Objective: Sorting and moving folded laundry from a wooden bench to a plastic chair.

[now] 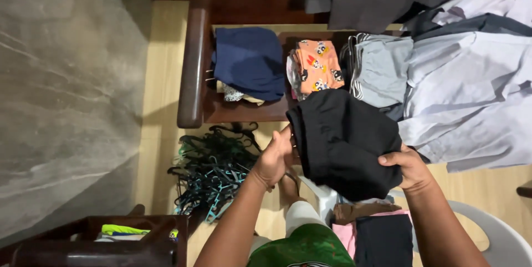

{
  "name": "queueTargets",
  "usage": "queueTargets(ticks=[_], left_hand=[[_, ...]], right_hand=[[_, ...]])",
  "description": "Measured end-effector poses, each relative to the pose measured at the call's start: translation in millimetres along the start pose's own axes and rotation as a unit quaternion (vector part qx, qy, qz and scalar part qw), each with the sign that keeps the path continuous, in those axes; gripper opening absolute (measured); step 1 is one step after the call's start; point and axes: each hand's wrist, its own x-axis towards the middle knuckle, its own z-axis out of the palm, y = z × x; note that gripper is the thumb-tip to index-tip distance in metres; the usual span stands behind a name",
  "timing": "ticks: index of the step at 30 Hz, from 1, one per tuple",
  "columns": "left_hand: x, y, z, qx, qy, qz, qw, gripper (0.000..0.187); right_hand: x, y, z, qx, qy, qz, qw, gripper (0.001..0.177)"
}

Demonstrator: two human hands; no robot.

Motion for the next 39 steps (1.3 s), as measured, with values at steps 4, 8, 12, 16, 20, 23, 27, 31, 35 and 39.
queueTargets(ticks=[4, 8, 12, 16, 20, 23, 27, 31, 35, 39], left_hand=[[11, -12, 6, 0.03, 0.032, -0.012, 0.999, 0.077], [28, -42, 8, 0.164, 0.163, -0.019, 0.973, 0.069], [65, -85, -22, 0.179, 0.229, -0.072, 0.954, 0.069], [140, -72, -5, 0.239, 0.203, -0.042, 0.949, 0.071], [219, -36, 44, 0.299, 0.098, 0.071, 0.947, 0.073], [281, -54, 28, 0.313, 0.066, 0.079, 0.944, 0.078], [305, -97, -29, 0.412, 0.12, 0.008, 0.903, 0.092], [223, -162, -146, 0.53, 0.138, -0.047, 0.836, 0.091], [70, -145, -162, 0.404, 0.299, -0.254, 0.826, 0.073], [-122, -187, -253, 0.625, 0.261, -0.106, 0.728, 0.071]], right_hand=[[5, 5, -14, 0.013, -0.005, 0.017, 1.0, 0.068], [18, 25, -38, -0.045, 0.055, 0.094, 0.993, 0.061], [33, 16, -49, -0.058, 0.082, 0.083, 0.992, 0.066], [52, -52, -59, -0.171, 0.122, -0.009, 0.978, 0.071], [63, -124, -68, -0.17, 0.163, -0.097, 0.967, 0.071], [79, -155, -83, -0.133, 0.103, -0.2, 0.965, 0.074], [125, -128, -167, -0.143, 0.157, -0.157, 0.965, 0.069], [168, -63, -205, -0.482, 0.375, -0.115, 0.784, 0.061], [205, -18, -123, -0.563, 0.268, -0.332, 0.708, 0.028], [294, 40, -23, -0.542, 0.116, -0.354, 0.753, 0.025]])
